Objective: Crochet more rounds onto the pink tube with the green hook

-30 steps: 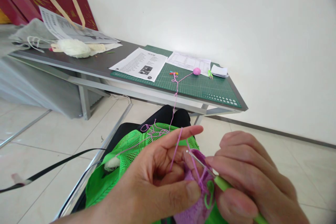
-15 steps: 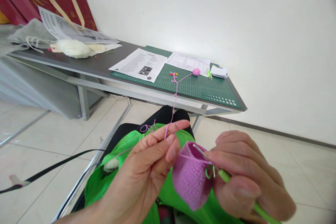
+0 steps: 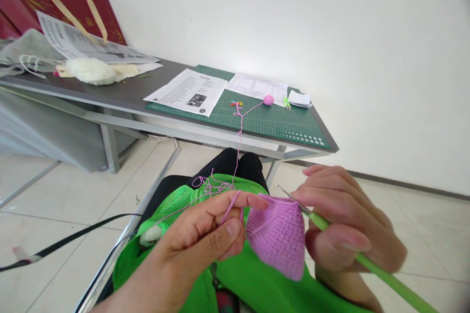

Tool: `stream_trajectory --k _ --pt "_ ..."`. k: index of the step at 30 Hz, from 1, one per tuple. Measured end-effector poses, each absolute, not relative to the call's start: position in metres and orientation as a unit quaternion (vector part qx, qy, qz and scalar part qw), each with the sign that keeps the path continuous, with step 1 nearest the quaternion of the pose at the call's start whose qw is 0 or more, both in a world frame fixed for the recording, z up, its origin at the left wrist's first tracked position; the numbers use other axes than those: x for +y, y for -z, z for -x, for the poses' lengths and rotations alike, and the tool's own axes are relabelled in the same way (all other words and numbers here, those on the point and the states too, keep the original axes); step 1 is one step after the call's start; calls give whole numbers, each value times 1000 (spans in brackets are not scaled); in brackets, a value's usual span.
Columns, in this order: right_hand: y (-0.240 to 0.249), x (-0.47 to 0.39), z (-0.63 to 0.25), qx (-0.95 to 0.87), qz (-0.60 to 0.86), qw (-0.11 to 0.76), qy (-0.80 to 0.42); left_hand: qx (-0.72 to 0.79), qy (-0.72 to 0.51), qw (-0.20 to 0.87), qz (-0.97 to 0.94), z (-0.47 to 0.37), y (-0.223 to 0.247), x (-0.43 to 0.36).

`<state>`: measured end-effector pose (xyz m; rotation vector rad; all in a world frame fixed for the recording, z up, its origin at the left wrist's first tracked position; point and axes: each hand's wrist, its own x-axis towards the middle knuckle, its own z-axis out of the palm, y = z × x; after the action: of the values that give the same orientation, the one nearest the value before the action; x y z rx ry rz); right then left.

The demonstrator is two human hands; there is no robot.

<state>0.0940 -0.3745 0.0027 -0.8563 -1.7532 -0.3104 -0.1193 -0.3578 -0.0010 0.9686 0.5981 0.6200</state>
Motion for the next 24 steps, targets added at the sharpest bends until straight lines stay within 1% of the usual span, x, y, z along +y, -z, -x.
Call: stream_trajectory --k 3,6,8,14,19,22,24 --pt "1 -372 -85 -678 382 628 18 259 -291 800 -455 118 4 -357" --pt "4 -377 -80 -637 425 634 -108 266 -303 794 -455 117 8 -356" --pt "4 -381 -79 -622 444 624 -165 269 -304 786 -467 116 10 -355" --pt "4 -384 -75 -572 468 619 -266 287 -313 764 -486 118 12 -355" --pt "7 -389 -73 -547 448 631 -321 304 -332 754 -478 120 10 -355" --pt "6 -390 -75 -535 438 636 -344 339 -378 747 -430 117 6 -354" --pt "4 -390 -76 -527 441 629 -362 369 -419 746 -363 115 3 -352"
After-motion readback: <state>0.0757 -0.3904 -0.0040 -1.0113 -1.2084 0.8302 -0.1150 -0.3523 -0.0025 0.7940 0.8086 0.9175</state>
